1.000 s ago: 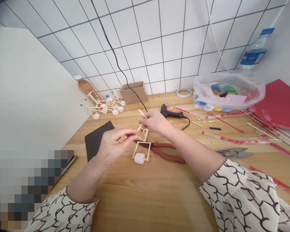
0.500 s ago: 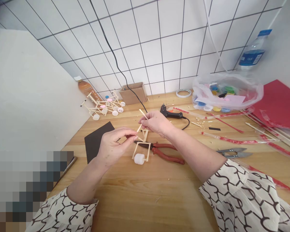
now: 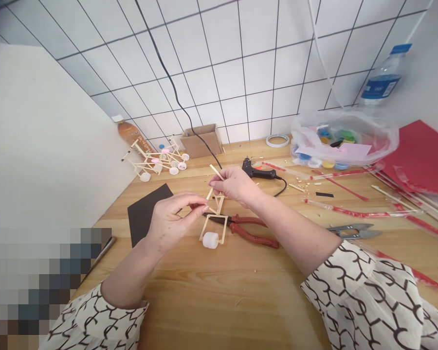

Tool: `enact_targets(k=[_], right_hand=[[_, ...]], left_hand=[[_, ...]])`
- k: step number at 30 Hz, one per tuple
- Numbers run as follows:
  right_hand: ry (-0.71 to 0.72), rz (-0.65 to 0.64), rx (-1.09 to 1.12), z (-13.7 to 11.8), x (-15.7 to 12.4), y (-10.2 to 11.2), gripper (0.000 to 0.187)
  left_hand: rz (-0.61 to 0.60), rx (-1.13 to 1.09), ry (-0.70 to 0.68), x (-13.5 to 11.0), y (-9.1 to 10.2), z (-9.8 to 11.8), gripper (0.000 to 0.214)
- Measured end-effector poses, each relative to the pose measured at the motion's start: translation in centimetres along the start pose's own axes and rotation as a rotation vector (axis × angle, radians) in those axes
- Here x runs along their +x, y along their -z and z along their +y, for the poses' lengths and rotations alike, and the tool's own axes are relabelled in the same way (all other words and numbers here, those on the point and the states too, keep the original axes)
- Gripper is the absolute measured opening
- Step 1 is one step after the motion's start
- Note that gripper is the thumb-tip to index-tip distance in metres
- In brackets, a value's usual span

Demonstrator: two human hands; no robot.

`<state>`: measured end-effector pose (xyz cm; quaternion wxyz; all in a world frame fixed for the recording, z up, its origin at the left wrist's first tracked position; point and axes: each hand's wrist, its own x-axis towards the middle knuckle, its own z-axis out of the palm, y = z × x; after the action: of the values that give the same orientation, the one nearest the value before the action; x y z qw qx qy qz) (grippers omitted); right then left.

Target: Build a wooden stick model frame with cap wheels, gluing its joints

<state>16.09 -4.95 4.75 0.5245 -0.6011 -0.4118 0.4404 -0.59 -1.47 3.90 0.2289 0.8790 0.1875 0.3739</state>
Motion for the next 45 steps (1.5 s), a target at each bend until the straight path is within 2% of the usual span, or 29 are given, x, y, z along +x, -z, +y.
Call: enact_targets(k=[7,18,28,45], right_hand=[[-0.015,0.004,-0.019,0.04,-0.02,-0.11,0.008],[-0.05,-0.043,-0.029,-0.33,-0.37,-0.27,0.022],[-0.052,-0.034,-0.028,-0.26,-0.28,-0.28,0.021],[-0.054,-0.047,-0.016,-0.16,-0.23,-0.28,0.024]], left_hand=[[-0.007,-0.002,0.031,-0.01,0.01,0.18,0.006],[-0.008,-0.025,0.052,0.06,-0.01,0.08,0.006],[-0.029,-0.064,0.095,-0.09,0.03,-0.27,0.01],[-0.035,0.001,-0.046,-0.09,-0.15,-0.67,0.012]])
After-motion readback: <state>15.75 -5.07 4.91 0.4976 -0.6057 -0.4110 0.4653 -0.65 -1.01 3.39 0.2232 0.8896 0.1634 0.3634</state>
